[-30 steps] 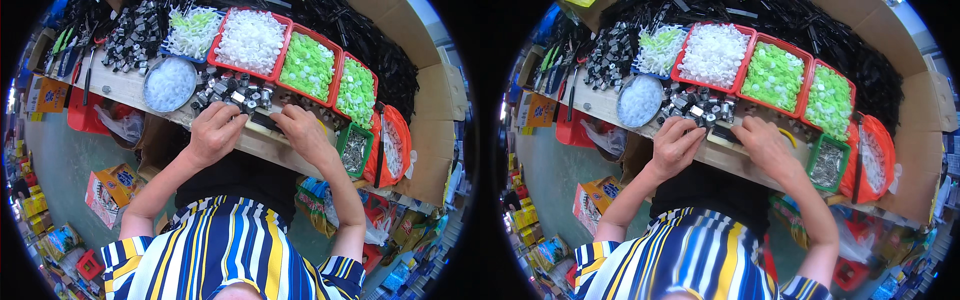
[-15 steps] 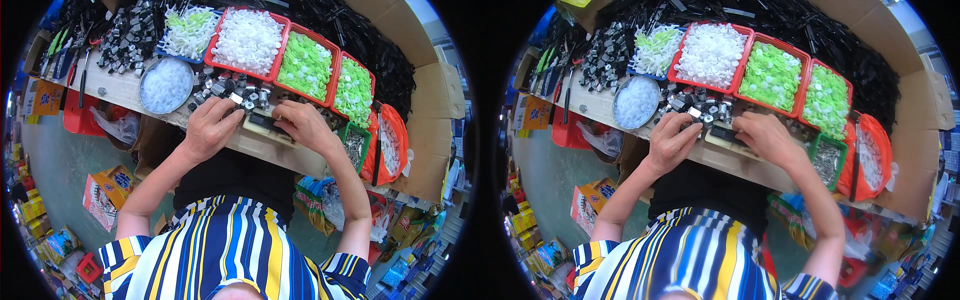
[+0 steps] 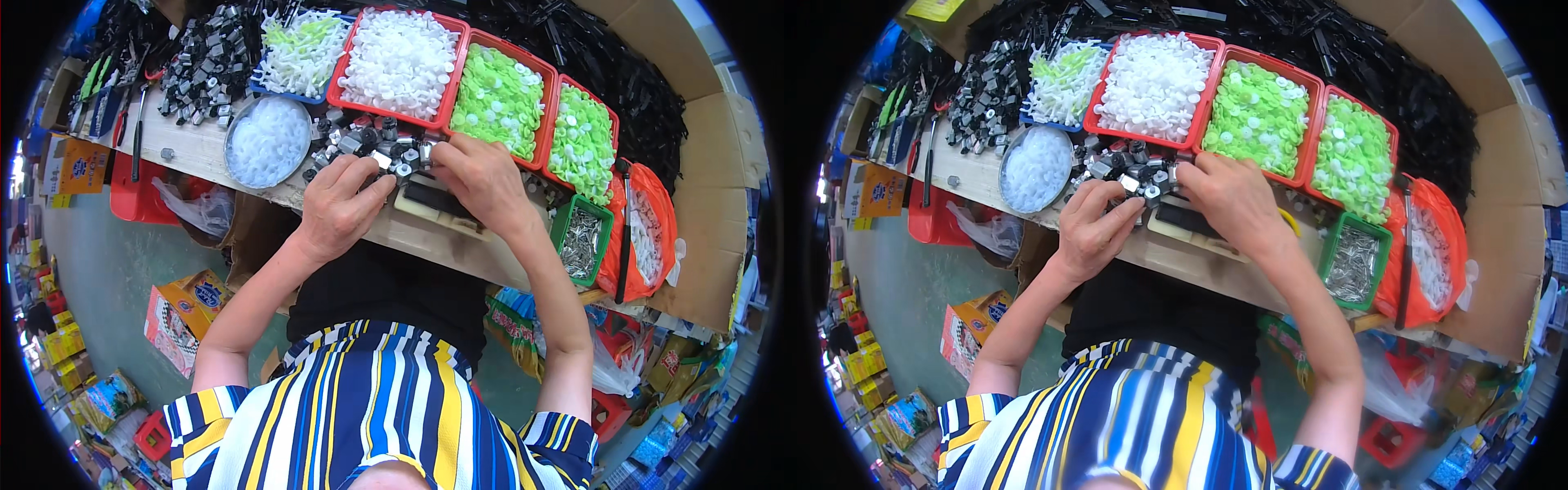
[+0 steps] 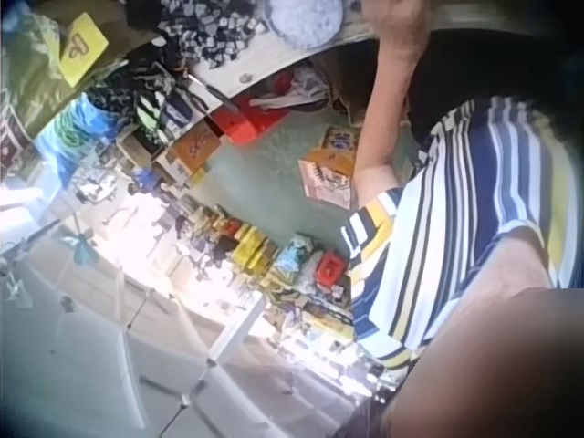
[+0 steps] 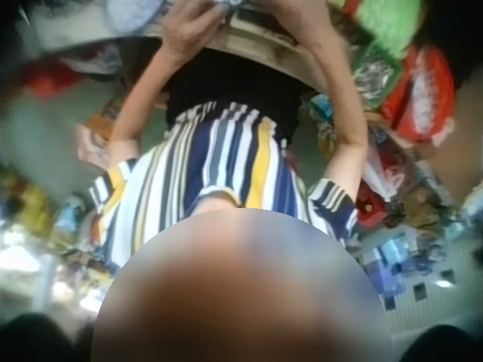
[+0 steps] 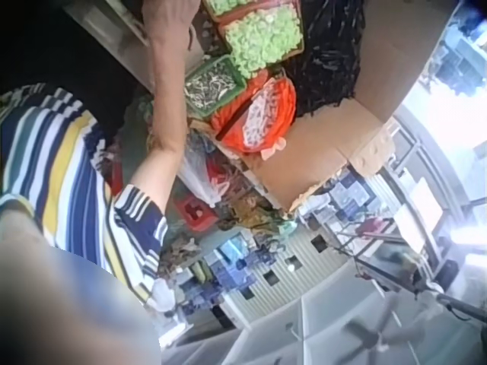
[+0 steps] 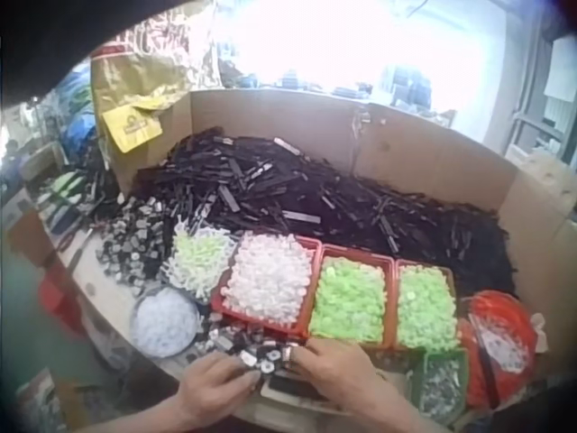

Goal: Assembling small plastic and metal components using manual tools and an assembly jig at a factory workbench.

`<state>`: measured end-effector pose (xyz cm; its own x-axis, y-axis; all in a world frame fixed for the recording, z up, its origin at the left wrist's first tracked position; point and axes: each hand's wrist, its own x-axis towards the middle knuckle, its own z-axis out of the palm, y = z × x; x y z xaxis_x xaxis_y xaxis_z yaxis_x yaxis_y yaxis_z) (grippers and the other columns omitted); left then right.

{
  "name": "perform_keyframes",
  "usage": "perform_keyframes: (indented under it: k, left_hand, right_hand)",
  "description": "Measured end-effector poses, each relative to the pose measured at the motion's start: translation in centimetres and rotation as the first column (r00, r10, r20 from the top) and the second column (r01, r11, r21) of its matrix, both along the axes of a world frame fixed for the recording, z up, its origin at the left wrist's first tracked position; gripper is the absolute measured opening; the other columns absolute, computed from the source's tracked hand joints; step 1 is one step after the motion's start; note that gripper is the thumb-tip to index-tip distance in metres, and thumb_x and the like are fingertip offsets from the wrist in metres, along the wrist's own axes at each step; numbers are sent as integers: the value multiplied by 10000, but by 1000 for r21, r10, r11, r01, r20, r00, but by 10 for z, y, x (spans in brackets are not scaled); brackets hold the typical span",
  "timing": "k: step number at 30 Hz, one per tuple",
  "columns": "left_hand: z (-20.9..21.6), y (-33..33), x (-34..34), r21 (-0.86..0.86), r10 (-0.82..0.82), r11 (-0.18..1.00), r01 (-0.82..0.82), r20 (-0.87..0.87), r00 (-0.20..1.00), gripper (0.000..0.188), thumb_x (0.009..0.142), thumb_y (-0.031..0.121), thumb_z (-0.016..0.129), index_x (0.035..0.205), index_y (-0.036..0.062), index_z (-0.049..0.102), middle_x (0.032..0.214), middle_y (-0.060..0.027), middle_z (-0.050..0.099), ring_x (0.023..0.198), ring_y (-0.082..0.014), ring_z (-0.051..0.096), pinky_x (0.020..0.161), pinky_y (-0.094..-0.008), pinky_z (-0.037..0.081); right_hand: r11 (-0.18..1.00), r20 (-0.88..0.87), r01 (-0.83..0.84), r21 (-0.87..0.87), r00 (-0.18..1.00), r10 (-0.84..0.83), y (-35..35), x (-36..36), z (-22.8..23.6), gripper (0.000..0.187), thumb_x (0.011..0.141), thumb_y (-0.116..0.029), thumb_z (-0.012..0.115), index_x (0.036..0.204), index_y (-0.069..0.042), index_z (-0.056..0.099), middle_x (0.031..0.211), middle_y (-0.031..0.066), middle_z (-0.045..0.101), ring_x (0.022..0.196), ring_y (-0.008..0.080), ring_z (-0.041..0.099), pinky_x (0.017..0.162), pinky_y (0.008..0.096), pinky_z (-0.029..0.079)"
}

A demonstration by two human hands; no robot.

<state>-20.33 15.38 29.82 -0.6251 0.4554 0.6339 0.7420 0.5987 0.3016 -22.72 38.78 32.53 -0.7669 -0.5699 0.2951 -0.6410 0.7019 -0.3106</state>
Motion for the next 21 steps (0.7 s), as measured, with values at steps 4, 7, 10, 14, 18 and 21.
perform_keyframes:
  k: [4, 7, 10, 14, 18, 21]
  left_hand:
    - [-1, -1, 0, 6, 6, 1000, -6, -14, 1000, 289, 665, -5, 778, 940, 52, 705, 915, -78, 592, 812, -259, 593, 669, -362, 499]
    - [-2, 0, 0, 19, 1, 1000, 0, -23, 1000, 293, 663, -5, 776, 941, 51, 703, 918, -76, 588, 810, -258, 592, 673, -362, 499]
    - [-5, -2, 0, 8, 5, 1000, -5, -33, 999, 266, 673, 37, 717, 938, 48, 695, 952, -64, 591, 832, -236, 604, 688, -349, 508]
    - [-4, -2, 0, -6, 4, 1000, -4, -31, 1000, 242, 681, 46, 714, 922, 47, 696, 946, -59, 586, 846, -234, 601, 707, -349, 504]
    - [-7, -2, 1, 19, 6, 1000, -6, -19, 1000, 314, 638, 5, 753, 944, 55, 702, 923, -76, 565, 833, -255, 582, 684, -352, 497]
    - [-1, -2, 3, 11, 14, 1000, -14, 0, 1000, 302, 660, 4, 761, 952, 53, 706, 943, -80, 574, 837, -262, 583, 685, -360, 498]
  right_hand:
    - [997, 39, 50, -51, 998, -48, 0, 5, 0, 248, 781, -101, 743, 998, -86, 623, 865, 78, 582, 799, 272, 619, 651, 398, 465]
    - [992, 13, 27, -127, 1000, -26, -15, 14, 2, 271, 766, -119, 752, 997, -99, 612, 877, 70, 571, 819, 254, 618, 666, 386, 471]
    - [997, -71, -1, -76, 997, -4, -32, 19, 1, 258, 770, -130, 741, 973, -104, 585, 886, 51, 549, 846, 226, 609, 674, 373, 472]
    - [998, -69, -2, -56, 998, -1, -36, 24, -6, 239, 768, -124, 740, 938, -94, 573, 856, 61, 553, 843, 237, 612, 678, 382, 473]
    - [945, 197, 91, -315, 980, -29, -29, 30, -11, 236, 772, -53, 731, 930, -57, 554, 832, 81, 560, 739, 236, 614, 629, 371, 477]
    - [783, 449, 358, -509, 886, -114, -24, 36, 4, 222, 821, 8, 691, 977, -37, 541, 822, 27, 553, 681, 80, 542, 594, 250, 450]
